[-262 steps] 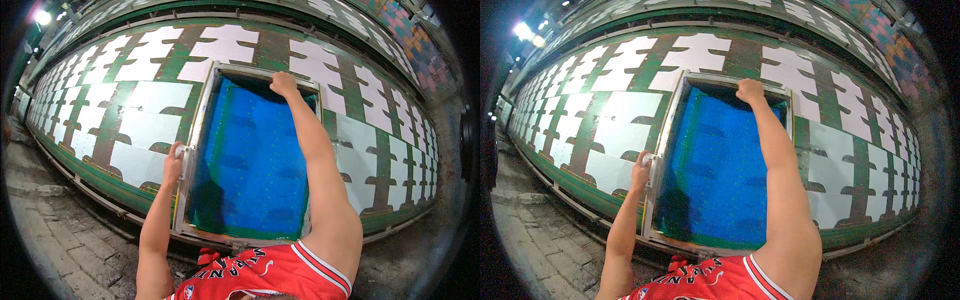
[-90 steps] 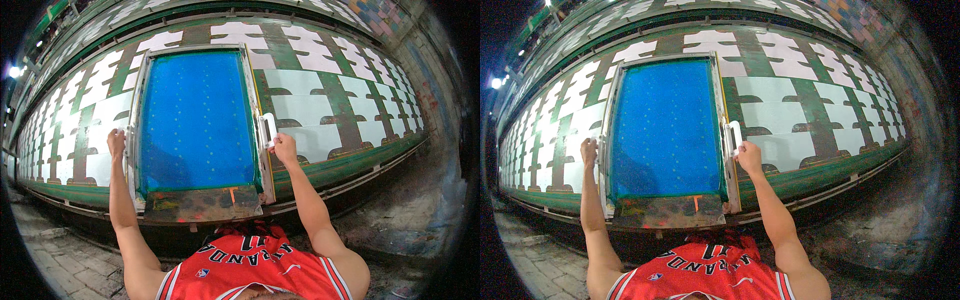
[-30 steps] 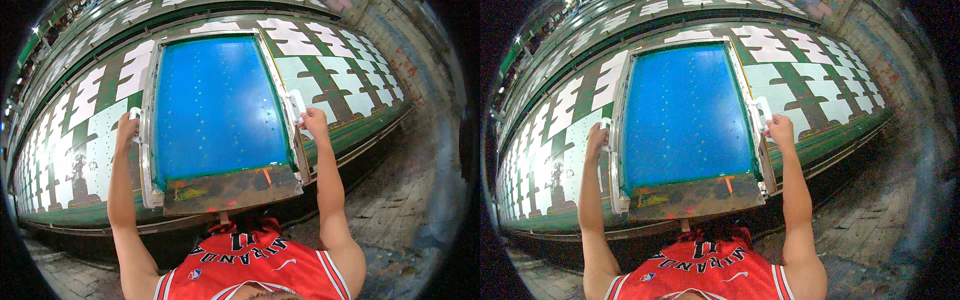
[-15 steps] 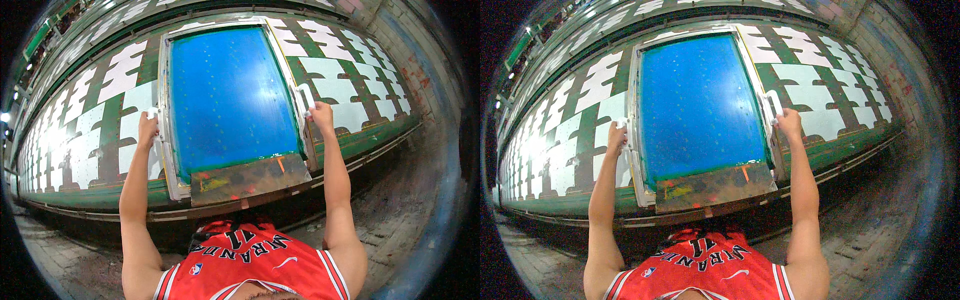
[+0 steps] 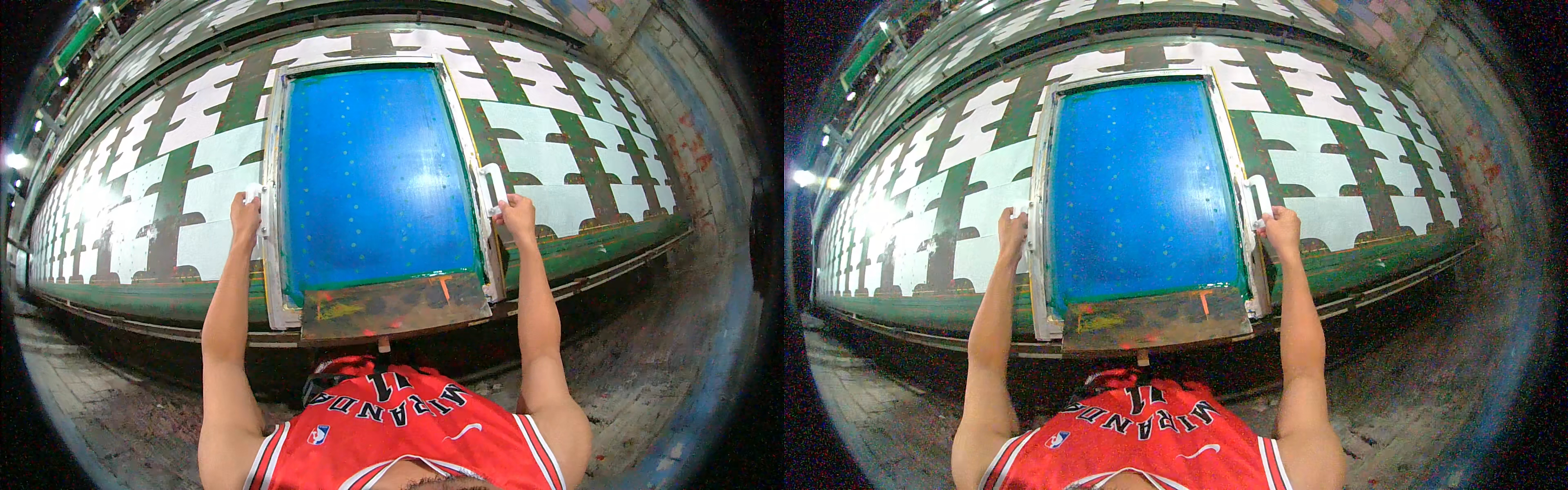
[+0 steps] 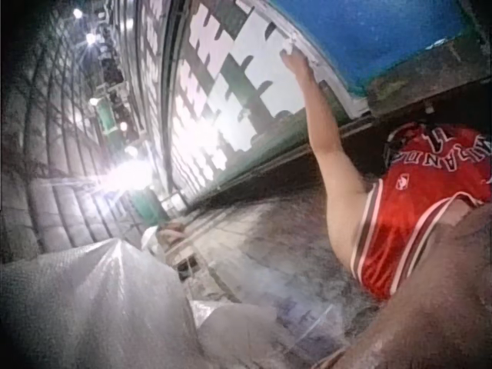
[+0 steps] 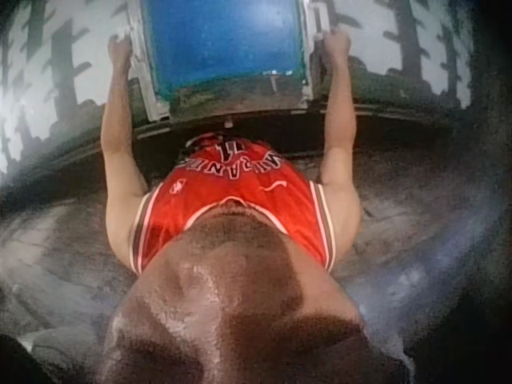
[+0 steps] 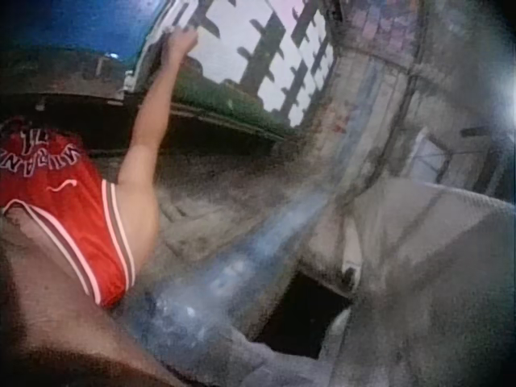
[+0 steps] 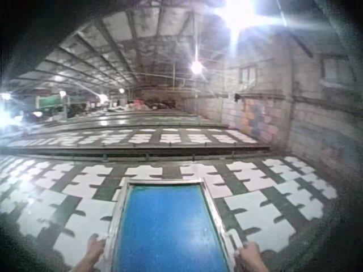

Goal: The person performs screen printing by repeatedly pulling a squeegee across a blue mesh screen to transfer ink onto white t-shirts moving on a conveyor. The person holds the screen frame with both hands and uses a squeegee in the right hand to spread ink across the mesh.

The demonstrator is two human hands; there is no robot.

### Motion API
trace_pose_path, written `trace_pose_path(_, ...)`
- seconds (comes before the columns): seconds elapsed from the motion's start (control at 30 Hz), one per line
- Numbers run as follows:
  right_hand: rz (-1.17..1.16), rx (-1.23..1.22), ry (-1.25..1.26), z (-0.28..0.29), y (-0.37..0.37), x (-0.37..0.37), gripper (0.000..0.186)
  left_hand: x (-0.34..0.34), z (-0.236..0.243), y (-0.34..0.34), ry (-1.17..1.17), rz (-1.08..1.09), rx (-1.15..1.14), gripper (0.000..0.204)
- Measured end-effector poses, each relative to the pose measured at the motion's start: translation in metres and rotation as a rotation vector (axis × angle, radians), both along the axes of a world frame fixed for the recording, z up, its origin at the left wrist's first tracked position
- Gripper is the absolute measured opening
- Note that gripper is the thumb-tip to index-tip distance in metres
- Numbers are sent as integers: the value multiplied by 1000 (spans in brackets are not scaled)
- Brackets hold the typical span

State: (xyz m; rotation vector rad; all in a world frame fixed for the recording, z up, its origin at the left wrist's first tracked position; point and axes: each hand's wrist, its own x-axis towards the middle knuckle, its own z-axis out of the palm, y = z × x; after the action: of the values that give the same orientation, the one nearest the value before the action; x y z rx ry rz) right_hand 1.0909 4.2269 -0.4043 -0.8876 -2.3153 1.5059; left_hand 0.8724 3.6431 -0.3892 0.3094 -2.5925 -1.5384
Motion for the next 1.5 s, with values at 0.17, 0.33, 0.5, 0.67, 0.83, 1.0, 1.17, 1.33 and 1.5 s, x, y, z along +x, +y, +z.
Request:
trace_pose_path(0.17,-21,12,24,-11,10,1,18,-1,-8,6,86,23,-58,24)
trace_pose_path(0.33,-33,47,33,-19,22,7,20,1,-20,19,92,16,-106,25)
trace_pose_path(0.5,-29,18,-3,-20,30,9,21,7,-15,33,176,-5,-214,29)
trace_pose_path(0.67,-4,33,11,-23,33,7,22,16,-9,48,83,41,-168,32)
trace_pose_path(0.83,-12,24,-58,-28,42,7,22,18,-16,54,107,22,-303,32)
trace_pose_path(1.0,-33,-21,-62,-37,52,5,21,19,-24,64,48,20,-300,35)
trace_pose_path(1.17,54,518,-204,-18,35,8,26,19,-25,62,-6,-21,-223,34)
trace_pose_path(1.33,249,751,-31,31,-46,31,35,13,-16,56,-180,-103,-134,39)
trace_pose_path(1.5,1300,466,132,59,-135,82,67,4,1,52,-289,-241,17,43)
